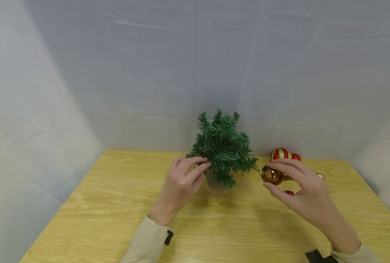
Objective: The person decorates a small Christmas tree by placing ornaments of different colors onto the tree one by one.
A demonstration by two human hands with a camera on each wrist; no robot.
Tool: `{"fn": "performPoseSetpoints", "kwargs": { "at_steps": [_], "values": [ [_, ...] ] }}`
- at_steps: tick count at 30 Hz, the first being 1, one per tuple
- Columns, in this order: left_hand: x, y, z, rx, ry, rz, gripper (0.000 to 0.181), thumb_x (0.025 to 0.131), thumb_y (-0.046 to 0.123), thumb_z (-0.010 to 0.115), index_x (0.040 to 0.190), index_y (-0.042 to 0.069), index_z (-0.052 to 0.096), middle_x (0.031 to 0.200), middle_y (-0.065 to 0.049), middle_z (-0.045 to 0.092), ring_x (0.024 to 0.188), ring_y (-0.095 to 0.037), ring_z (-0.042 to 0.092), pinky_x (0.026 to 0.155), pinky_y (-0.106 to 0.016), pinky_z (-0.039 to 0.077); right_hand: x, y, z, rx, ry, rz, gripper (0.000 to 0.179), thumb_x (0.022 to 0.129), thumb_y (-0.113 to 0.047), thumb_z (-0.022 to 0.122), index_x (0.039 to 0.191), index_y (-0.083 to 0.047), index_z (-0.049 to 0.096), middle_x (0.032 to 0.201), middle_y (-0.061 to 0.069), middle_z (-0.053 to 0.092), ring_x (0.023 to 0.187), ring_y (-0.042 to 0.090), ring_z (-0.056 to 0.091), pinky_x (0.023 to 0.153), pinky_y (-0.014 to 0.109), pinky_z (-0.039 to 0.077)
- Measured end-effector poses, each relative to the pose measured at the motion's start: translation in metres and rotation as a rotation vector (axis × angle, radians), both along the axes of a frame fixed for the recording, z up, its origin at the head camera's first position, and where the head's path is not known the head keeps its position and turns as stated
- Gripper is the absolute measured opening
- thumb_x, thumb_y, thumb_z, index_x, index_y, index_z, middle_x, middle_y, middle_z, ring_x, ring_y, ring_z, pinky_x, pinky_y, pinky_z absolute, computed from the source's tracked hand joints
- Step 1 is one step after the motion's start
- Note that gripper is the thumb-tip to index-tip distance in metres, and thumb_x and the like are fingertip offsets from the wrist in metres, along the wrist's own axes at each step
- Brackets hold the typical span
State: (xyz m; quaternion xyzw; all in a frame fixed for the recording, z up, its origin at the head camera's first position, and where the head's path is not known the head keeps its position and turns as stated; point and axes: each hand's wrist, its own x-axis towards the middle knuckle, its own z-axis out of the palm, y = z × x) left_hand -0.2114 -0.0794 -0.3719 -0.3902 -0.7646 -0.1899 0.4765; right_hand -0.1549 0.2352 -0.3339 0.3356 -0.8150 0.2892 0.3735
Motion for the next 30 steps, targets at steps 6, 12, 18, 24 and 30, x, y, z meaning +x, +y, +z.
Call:
{"fn": "performPoseSetpoints", "kwargs": {
  "at_steps": [6, 12, 18, 24, 30],
  "values": [
    [-0.002, 0.001, -0.001, 0.024, -0.011, -0.022, 0.025, 0.081, 0.001, 0.082, 0.106, 0.006, 0.079, 0.111, -0.009, 0.075, 0.097, -0.021, 0.071, 0.084, -0.041, 0.055, -0.001, -0.006, 0.004, -0.003, -0.057, 0.024, 0.051, 0.097, -0.049, 0.063, 0.122, -0.006, 0.073, 0.119, 0.011, 0.071, 0.099, 0.002, 0.065, 0.078, 0.008, 0.053],
    [-0.001, 0.003, 0.0, 0.059, -0.026, -0.036, 0.023, 0.083, 0.001, 0.078, 0.105, 0.007, 0.079, 0.112, -0.009, 0.075, 0.097, -0.022, 0.071, 0.083, -0.042, 0.054, -0.001, -0.014, 0.008, -0.004, -0.044, 0.038, 0.048, 0.097, -0.047, 0.064, 0.121, -0.006, 0.073, 0.119, 0.012, 0.071, 0.097, 0.006, 0.066, 0.078, 0.008, 0.052],
    [0.002, 0.007, 0.003, 0.104, -0.015, -0.064, 0.021, 0.084, 0.005, 0.076, 0.105, 0.007, 0.079, 0.111, -0.009, 0.074, 0.101, -0.024, 0.069, 0.083, -0.041, 0.054, -0.002, -0.02, 0.011, -0.001, -0.013, 0.046, 0.05, 0.098, -0.048, 0.062, 0.12, -0.005, 0.073, 0.118, 0.012, 0.071, 0.095, 0.01, 0.066, 0.078, 0.009, 0.051],
    [0.01, 0.017, 0.011, 0.092, 0.032, -0.105, 0.019, 0.088, 0.01, 0.074, 0.107, 0.01, 0.079, 0.11, -0.007, 0.075, 0.101, -0.023, 0.068, 0.084, -0.038, 0.053, -0.002, -0.024, 0.01, 0.014, -0.025, 0.05, 0.049, 0.098, -0.049, 0.062, 0.122, -0.007, 0.073, 0.12, 0.012, 0.07, 0.103, 0.012, 0.065, 0.085, 0.008, 0.048],
    [0.016, 0.028, 0.019, 0.046, 0.035, -0.137, 0.023, 0.088, 0.016, 0.079, 0.11, 0.015, 0.079, 0.115, -0.003, 0.074, 0.103, -0.019, 0.068, 0.088, -0.036, 0.052, -0.002, -0.027, 0.01, 0.028, -0.026, 0.045, 0.049, 0.098, -0.049, 0.061, 0.122, -0.008, 0.073, 0.12, 0.011, 0.07, 0.101, 0.013, 0.066, 0.085, 0.008, 0.049]
  ]
}}
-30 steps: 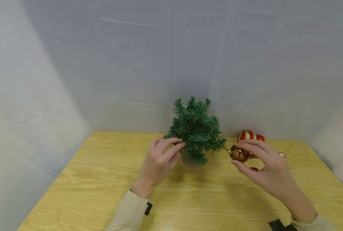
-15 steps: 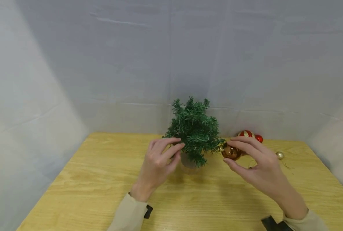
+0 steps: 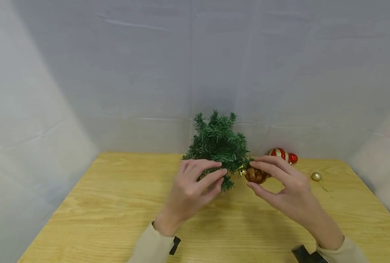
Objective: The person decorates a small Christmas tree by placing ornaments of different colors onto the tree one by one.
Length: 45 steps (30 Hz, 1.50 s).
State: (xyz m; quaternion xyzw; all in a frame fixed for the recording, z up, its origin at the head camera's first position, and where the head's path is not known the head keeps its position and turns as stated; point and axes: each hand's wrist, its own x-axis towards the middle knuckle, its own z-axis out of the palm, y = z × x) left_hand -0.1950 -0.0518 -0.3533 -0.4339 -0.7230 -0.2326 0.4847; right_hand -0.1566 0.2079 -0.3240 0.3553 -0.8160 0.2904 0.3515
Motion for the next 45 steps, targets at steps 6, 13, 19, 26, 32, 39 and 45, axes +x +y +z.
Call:
{"fn": "performPoseSetpoints", "kwargs": {
  "at_steps": [6, 13, 19, 26, 32, 39, 45],
  "values": [
    [0.001, 0.007, 0.001, -0.041, 0.018, 0.0, 0.024, 0.089, 0.02, 0.079, 0.113, 0.017, 0.079, 0.116, -0.002, 0.072, 0.102, -0.016, 0.068, 0.087, -0.034, 0.051, -0.001, -0.004, 0.0, 0.015, 0.017, -0.002, 0.048, 0.098, -0.05, 0.061, 0.121, -0.009, 0.073, 0.119, 0.012, 0.07, 0.097, 0.016, 0.068, 0.08, 0.01, 0.052],
    [0.0, 0.012, 0.002, -0.024, 0.007, -0.012, 0.026, 0.086, 0.022, 0.083, 0.111, 0.018, 0.079, 0.117, -0.002, 0.072, 0.104, -0.016, 0.067, 0.089, -0.034, 0.05, -0.001, -0.006, -0.001, 0.025, -0.024, 0.011, 0.048, 0.098, -0.048, 0.062, 0.122, -0.009, 0.073, 0.121, 0.011, 0.069, 0.102, 0.018, 0.068, 0.082, 0.009, 0.052],
    [0.0, 0.013, 0.002, -0.007, -0.007, -0.025, 0.017, 0.089, 0.022, 0.08, 0.105, 0.017, 0.08, 0.118, -0.003, 0.072, 0.106, -0.017, 0.067, 0.091, -0.035, 0.051, 0.002, -0.006, 0.001, 0.04, -0.078, -0.004, 0.046, 0.096, -0.047, 0.065, 0.122, -0.009, 0.073, 0.124, 0.01, 0.068, 0.106, 0.019, 0.067, 0.085, 0.009, 0.051],
    [0.0, 0.013, -0.001, 0.078, -0.064, -0.065, 0.007, 0.094, 0.019, 0.075, 0.098, 0.014, 0.078, 0.115, -0.005, 0.072, 0.105, -0.019, 0.067, 0.089, -0.036, 0.052, 0.004, -0.007, -0.001, 0.046, -0.107, 0.001, 0.042, 0.098, -0.045, 0.061, 0.118, -0.011, 0.073, 0.121, 0.01, 0.063, 0.101, 0.016, 0.063, 0.083, 0.01, 0.05],
    [0.004, 0.014, 0.0, 0.147, -0.151, -0.133, 0.005, 0.092, 0.016, 0.075, 0.095, 0.012, 0.076, 0.115, -0.006, 0.071, 0.105, -0.019, 0.066, 0.085, -0.033, 0.051, 0.002, -0.011, -0.004, 0.035, -0.088, 0.038, 0.019, 0.092, -0.022, 0.068, 0.107, -0.011, 0.069, 0.113, 0.006, 0.059, 0.093, 0.01, 0.054, 0.076, 0.013, 0.046],
    [0.009, 0.017, 0.001, 0.193, -0.273, -0.208, 0.004, 0.094, 0.014, 0.071, 0.097, 0.013, 0.075, 0.117, -0.006, 0.071, 0.108, -0.019, 0.066, 0.092, -0.035, 0.052, 0.001, -0.019, -0.005, 0.046, -0.134, 0.112, 0.018, 0.087, -0.003, 0.07, 0.1, -0.014, 0.065, 0.102, -0.003, 0.064, 0.079, 0.0, 0.056, 0.066, 0.009, 0.048],
    [0.011, 0.017, 0.001, 0.192, -0.337, -0.229, 0.005, 0.093, 0.013, 0.072, 0.097, 0.015, 0.074, 0.118, -0.005, 0.07, 0.111, -0.019, 0.064, 0.096, -0.037, 0.051, 0.001, -0.024, -0.007, 0.062, -0.153, 0.148, 0.021, 0.091, -0.002, 0.073, 0.107, -0.015, 0.068, 0.093, -0.005, 0.067, 0.069, -0.005, 0.049, 0.061, 0.008, 0.043]
  ]
}}
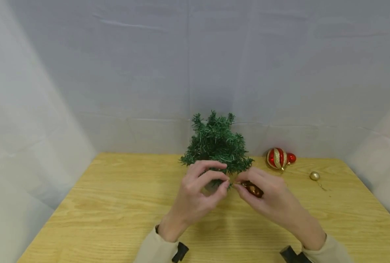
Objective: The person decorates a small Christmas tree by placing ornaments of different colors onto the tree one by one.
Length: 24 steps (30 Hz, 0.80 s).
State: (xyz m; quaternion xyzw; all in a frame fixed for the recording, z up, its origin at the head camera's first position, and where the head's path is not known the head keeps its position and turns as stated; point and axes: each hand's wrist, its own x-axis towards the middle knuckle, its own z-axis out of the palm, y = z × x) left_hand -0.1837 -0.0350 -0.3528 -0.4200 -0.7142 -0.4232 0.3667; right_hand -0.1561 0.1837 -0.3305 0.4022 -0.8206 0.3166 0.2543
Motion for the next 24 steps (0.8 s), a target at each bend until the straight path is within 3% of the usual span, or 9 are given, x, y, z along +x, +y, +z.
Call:
{"fn": "performPoseSetpoints", "kwargs": {
  "at_steps": [4, 9, 13, 20, 24],
  "values": [
    [0.0, 0.001, 0.0, 0.0, 0.0, -0.002, 0.005, 0.092, 0.012, 0.072, 0.097, 0.014, 0.074, 0.118, -0.005, 0.07, 0.111, -0.019, 0.064, 0.096, -0.037, 0.05, -0.001, -0.002, -0.002, 0.003, 0.02, -0.009, 0.021, 0.091, 0.001, 0.073, 0.106, -0.014, 0.068, 0.087, -0.009, 0.063, 0.063, -0.006, 0.042, 0.057, 0.007, 0.038],
    [0.0, 0.0, -0.001, 0.001, -0.019, 0.004, 0.005, 0.092, 0.012, 0.073, 0.096, 0.014, 0.073, 0.117, -0.004, 0.07, 0.11, -0.019, 0.064, 0.096, -0.037, 0.05, -0.003, -0.005, -0.003, -0.028, 0.07, 0.004, 0.006, 0.103, -0.014, 0.062, 0.106, -0.015, 0.067, 0.082, -0.009, 0.06, 0.06, -0.006, 0.039, 0.055, 0.006, 0.035],
    [0.0, 0.0, 0.0, -0.014, -0.025, 0.03, 0.005, 0.092, 0.013, 0.073, 0.095, 0.016, 0.073, 0.114, -0.002, 0.072, 0.108, -0.017, 0.065, 0.092, -0.035, 0.05, -0.004, -0.006, -0.003, -0.041, 0.111, 0.002, 0.015, 0.107, -0.021, 0.052, 0.106, -0.012, 0.064, 0.083, -0.007, 0.059, 0.06, -0.005, 0.039, 0.054, 0.006, 0.033],
    [-0.001, 0.002, 0.005, -0.051, 0.056, 0.132, 0.005, 0.093, 0.015, 0.07, 0.093, 0.016, 0.074, 0.101, 0.003, 0.074, 0.093, -0.012, 0.067, 0.08, -0.03, 0.048, -0.008, -0.009, 0.003, -0.028, 0.197, -0.035, 0.028, 0.109, -0.028, 0.045, 0.103, -0.007, 0.062, 0.093, -0.001, 0.065, 0.077, 0.007, 0.06, 0.071, 0.012, 0.047],
    [0.0, 0.002, 0.01, -0.049, 0.064, 0.138, 0.005, 0.095, 0.016, 0.068, 0.095, 0.015, 0.074, 0.096, 0.003, 0.074, 0.089, -0.011, 0.068, 0.078, -0.029, 0.049, -0.009, -0.011, 0.008, -0.043, 0.237, -0.025, 0.026, 0.108, -0.025, 0.047, 0.1, -0.006, 0.063, 0.096, 0.003, 0.067, 0.083, 0.012, 0.061, 0.076, 0.017, 0.048]
  ]
}}
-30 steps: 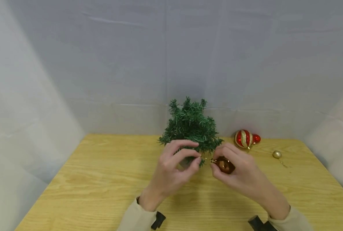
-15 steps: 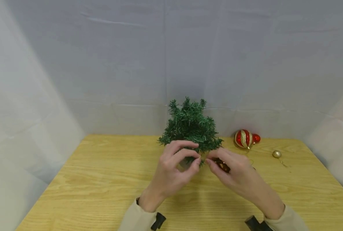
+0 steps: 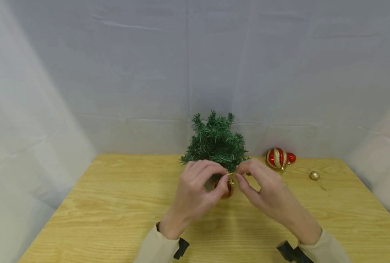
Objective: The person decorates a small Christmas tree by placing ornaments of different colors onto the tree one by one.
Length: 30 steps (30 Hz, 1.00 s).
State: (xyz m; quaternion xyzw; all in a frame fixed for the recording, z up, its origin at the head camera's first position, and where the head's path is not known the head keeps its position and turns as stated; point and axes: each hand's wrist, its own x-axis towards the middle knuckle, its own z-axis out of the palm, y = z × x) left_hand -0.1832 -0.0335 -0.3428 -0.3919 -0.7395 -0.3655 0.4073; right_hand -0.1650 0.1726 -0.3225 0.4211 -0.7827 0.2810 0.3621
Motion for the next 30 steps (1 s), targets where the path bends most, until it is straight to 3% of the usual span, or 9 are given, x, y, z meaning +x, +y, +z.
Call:
{"fn": "performPoseSetpoints", "kwargs": {
  "at_steps": [6, 12, 18, 24, 30],
  "values": [
    [0.0, -0.005, 0.011, 0.035, 0.028, -0.026, 0.005, 0.094, 0.014, 0.068, 0.096, 0.013, 0.072, 0.093, 0.001, 0.074, 0.086, -0.013, 0.068, 0.074, -0.03, 0.049, -0.005, -0.006, 0.013, -0.029, 0.104, 0.018, 0.026, 0.106, -0.023, 0.053, 0.094, -0.004, 0.067, 0.097, 0.011, 0.067, 0.081, 0.017, 0.063, 0.071, 0.021, 0.052],
    [-0.003, -0.012, 0.025, 0.012, 0.132, 0.043, 0.014, 0.099, 0.019, 0.063, 0.093, 0.011, 0.073, 0.091, -0.001, 0.073, 0.085, -0.016, 0.068, 0.075, -0.034, 0.05, -0.01, -0.013, 0.028, 0.008, 0.26, -0.036, 0.028, 0.105, -0.023, 0.055, 0.089, -0.004, 0.07, 0.098, 0.013, 0.069, 0.09, 0.025, 0.067, 0.08, 0.034, 0.056],
    [-0.009, -0.018, 0.036, -0.04, 0.239, 0.135, 0.018, 0.098, 0.019, 0.061, 0.09, 0.011, 0.075, 0.09, -0.002, 0.075, 0.083, -0.019, 0.069, 0.074, -0.037, 0.052, -0.014, -0.018, 0.037, 0.076, 0.35, -0.133, 0.028, 0.103, -0.02, 0.054, 0.087, -0.005, 0.07, 0.097, 0.013, 0.069, 0.1, 0.033, 0.067, 0.085, 0.047, 0.056],
    [-0.012, -0.023, 0.041, -0.079, 0.291, 0.193, 0.019, 0.099, 0.02, 0.061, 0.091, 0.011, 0.075, 0.09, -0.003, 0.076, 0.081, -0.021, 0.07, 0.076, -0.039, 0.053, -0.019, -0.025, 0.044, 0.112, 0.407, -0.183, 0.026, 0.101, -0.018, 0.054, 0.084, -0.005, 0.069, 0.094, 0.014, 0.068, 0.096, 0.035, 0.067, 0.081, 0.05, 0.056],
    [-0.018, -0.027, 0.05, -0.093, 0.335, 0.248, 0.017, 0.097, 0.019, 0.062, 0.091, 0.011, 0.076, 0.088, -0.003, 0.076, 0.08, -0.022, 0.07, 0.077, -0.04, 0.053, -0.025, -0.03, 0.051, 0.098, 0.403, -0.192, 0.026, 0.1, -0.018, 0.055, 0.083, -0.004, 0.069, 0.091, 0.013, 0.066, 0.082, 0.032, 0.062, 0.074, 0.046, 0.054]
  ]
}}
